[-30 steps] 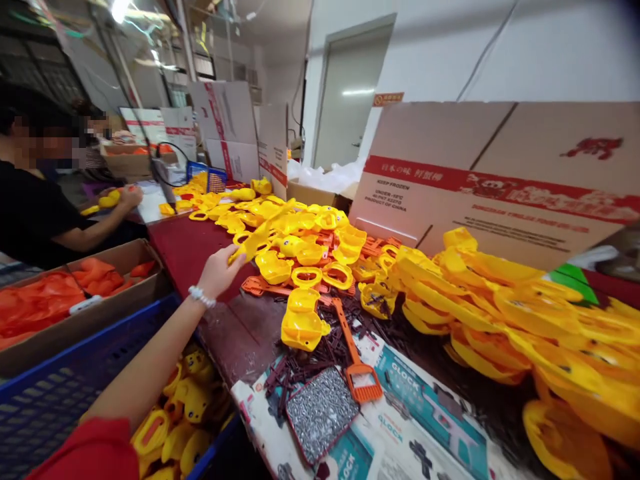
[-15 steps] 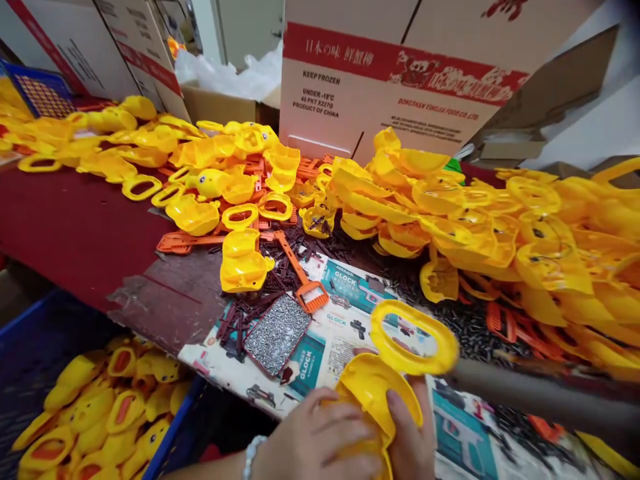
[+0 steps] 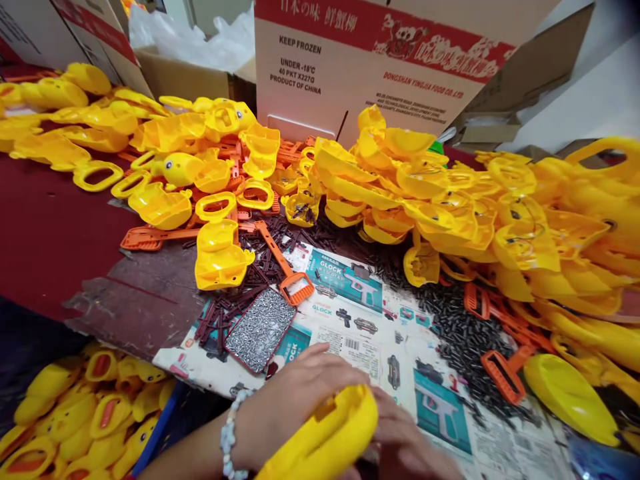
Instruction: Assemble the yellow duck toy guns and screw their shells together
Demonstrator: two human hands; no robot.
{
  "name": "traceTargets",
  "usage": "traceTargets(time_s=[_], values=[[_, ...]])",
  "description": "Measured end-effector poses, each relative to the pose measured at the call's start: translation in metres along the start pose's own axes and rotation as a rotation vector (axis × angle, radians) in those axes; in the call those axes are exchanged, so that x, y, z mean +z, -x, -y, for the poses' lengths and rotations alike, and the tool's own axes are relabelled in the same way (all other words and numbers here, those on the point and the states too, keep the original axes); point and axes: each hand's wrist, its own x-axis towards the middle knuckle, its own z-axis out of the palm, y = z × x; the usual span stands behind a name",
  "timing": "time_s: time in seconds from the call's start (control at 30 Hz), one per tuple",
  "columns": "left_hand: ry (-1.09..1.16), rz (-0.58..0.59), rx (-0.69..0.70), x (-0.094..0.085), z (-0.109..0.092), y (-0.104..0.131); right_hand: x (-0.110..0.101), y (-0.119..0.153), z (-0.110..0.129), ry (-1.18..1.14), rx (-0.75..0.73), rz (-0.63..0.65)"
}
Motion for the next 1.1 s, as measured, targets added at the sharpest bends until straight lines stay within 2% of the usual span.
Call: traceTargets(time_s=[0.07,0.1,0.17,0.23,0.3,0.37,0.43,0.5,0.57,0.67,0.83,0.93,1.1], values=[[0.027,0.006,0.029,-0.007,-0.003,-0.001,-0.015,-0.038,-0.006,0.100,-0.132,0.022],[-0.023,0.022,0.051,-0.007,-0.004,-0.001,-0.019,-0.061,-0.012,0.170,-0.167,-0.001],[-0.211,0.070,0.105,-0.002,-0.002,0.001,-0.016,-0.110,-0.032,0.297,-0.174,0.099],[-0.381,0.123,0.147,0.009,0.005,0.004,0.001,-0.159,-0.057,0.408,-0.210,0.217],[-0.479,0.199,0.156,0.017,0.012,0.008,0.026,-0.200,-0.082,0.520,-0.229,0.322],[-0.493,0.296,0.132,0.018,0.016,0.012,0.051,-0.230,-0.100,0.615,-0.227,0.387],[-0.432,0.428,0.110,0.010,0.015,0.014,0.067,-0.245,-0.108,0.689,-0.218,0.412],[-0.340,0.539,0.098,-0.002,0.011,0.014,0.070,-0.247,-0.106,0.732,-0.220,0.402],[-0.262,0.572,0.081,-0.009,0.008,0.012,0.062,-0.237,-0.094,0.739,-0.239,0.362],[-0.218,0.475,0.009,-0.001,0.007,0.011,0.041,-0.202,-0.063,0.684,-0.280,0.326],[-0.290,0.225,-0.126,0.038,0.004,0.014,0.019,-0.126,-0.015,0.572,-0.256,0.520],[-0.289,0.148,-0.138,0.047,0.004,0.014,0.018,-0.100,-0.007,0.536,-0.158,0.535],[-0.301,0.110,-0.172,0.051,0.001,0.015,0.017,-0.092,-0.009,0.526,-0.138,0.593]])
